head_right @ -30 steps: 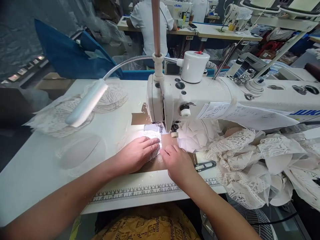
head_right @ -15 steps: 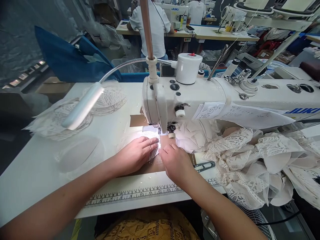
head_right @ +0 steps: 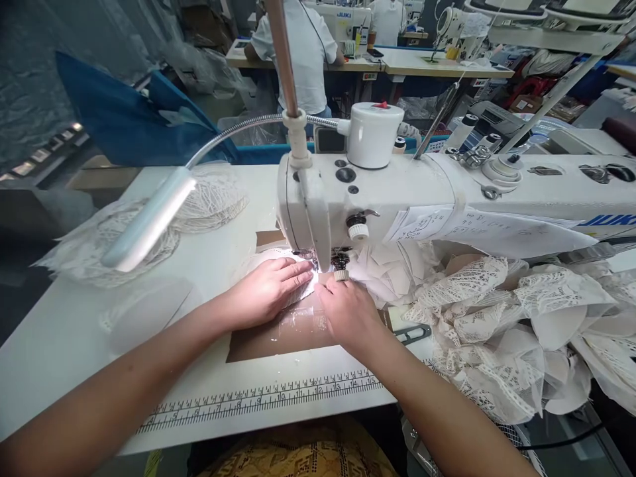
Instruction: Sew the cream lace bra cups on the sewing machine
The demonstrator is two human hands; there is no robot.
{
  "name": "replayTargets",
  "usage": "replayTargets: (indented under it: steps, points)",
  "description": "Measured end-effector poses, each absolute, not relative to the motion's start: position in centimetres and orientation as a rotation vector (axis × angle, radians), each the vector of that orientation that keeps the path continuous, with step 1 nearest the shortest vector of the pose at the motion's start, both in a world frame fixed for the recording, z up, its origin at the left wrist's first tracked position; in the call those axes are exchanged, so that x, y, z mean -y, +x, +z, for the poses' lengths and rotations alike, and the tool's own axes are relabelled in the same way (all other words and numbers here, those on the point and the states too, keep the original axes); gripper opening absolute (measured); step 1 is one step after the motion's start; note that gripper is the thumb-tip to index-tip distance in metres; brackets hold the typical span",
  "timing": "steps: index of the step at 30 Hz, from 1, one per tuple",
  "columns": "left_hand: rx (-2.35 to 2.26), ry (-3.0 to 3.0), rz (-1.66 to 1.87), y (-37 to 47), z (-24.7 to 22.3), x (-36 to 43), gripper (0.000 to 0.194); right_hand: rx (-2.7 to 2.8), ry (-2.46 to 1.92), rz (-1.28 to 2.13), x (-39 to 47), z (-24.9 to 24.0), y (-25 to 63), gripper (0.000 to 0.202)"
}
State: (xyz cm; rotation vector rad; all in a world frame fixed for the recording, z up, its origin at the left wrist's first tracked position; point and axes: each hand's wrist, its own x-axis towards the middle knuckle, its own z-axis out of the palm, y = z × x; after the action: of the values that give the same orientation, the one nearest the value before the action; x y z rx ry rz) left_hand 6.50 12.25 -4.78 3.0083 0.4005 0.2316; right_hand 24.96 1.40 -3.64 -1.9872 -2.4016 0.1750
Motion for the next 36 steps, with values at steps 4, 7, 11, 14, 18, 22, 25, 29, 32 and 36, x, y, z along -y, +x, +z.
replayTargets:
  steps: [4, 7, 11, 14, 18, 22, 25, 29, 32, 36]
  points:
    - [-0.343, 2.988, 0.313, 6.3, -5.1, -12.2, 0.037, 2.432, -1.959, 0.112, -1.5, -4.0, 25.1, 0.036]
    - [-0.313, 2.968, 0.332, 6.4, -5.2, -12.5, 0.036, 2.431, -1.983, 0.117, -1.8, -3.9, 25.0, 0.040]
    - [-0.318, 2.961, 0.357, 6.6, -5.1, -13.4, 0.037, 2.388, -2.056, 0.099, -2.4, -3.9, 24.7, 0.045]
    - [-0.343, 2.975, 0.381, 6.8, -5.0, -14.0, 0.037, 2.362, -2.075, 0.090, -2.6, -4.1, 24.6, 0.049]
    - [-0.402, 2.987, 0.368, 7.0, -5.0, -14.3, 0.039, 2.312, -2.023, 0.045, -2.3, -4.7, 24.9, 0.051]
    - [-0.477, 3.002, 0.301, 7.1, -4.9, -14.4, 0.042, 2.264, -1.988, 0.032, -2.0, -5.1, 25.2, 0.049]
    - [-0.486, 2.993, 0.282, 7.1, -4.8, -14.3, 0.043, 2.236, -1.984, 0.065, -2.0, -5.0, 25.2, 0.048]
    - [-0.567, 3.027, 0.287, 6.9, -4.3, -13.9, 0.038, 2.198, -1.939, 0.107, -1.9, -4.8, 25.4, 0.048]
    - [-0.685, 3.054, 0.253, 6.6, -3.9, -13.2, 0.034, 2.153, -1.893, 0.151, -1.8, -4.8, 25.5, 0.045]
    - [-0.696, 3.008, 0.221, 6.2, -3.4, -11.9, 0.026, 2.135, -1.887, 0.177, -1.7, -4.9, 25.6, 0.041]
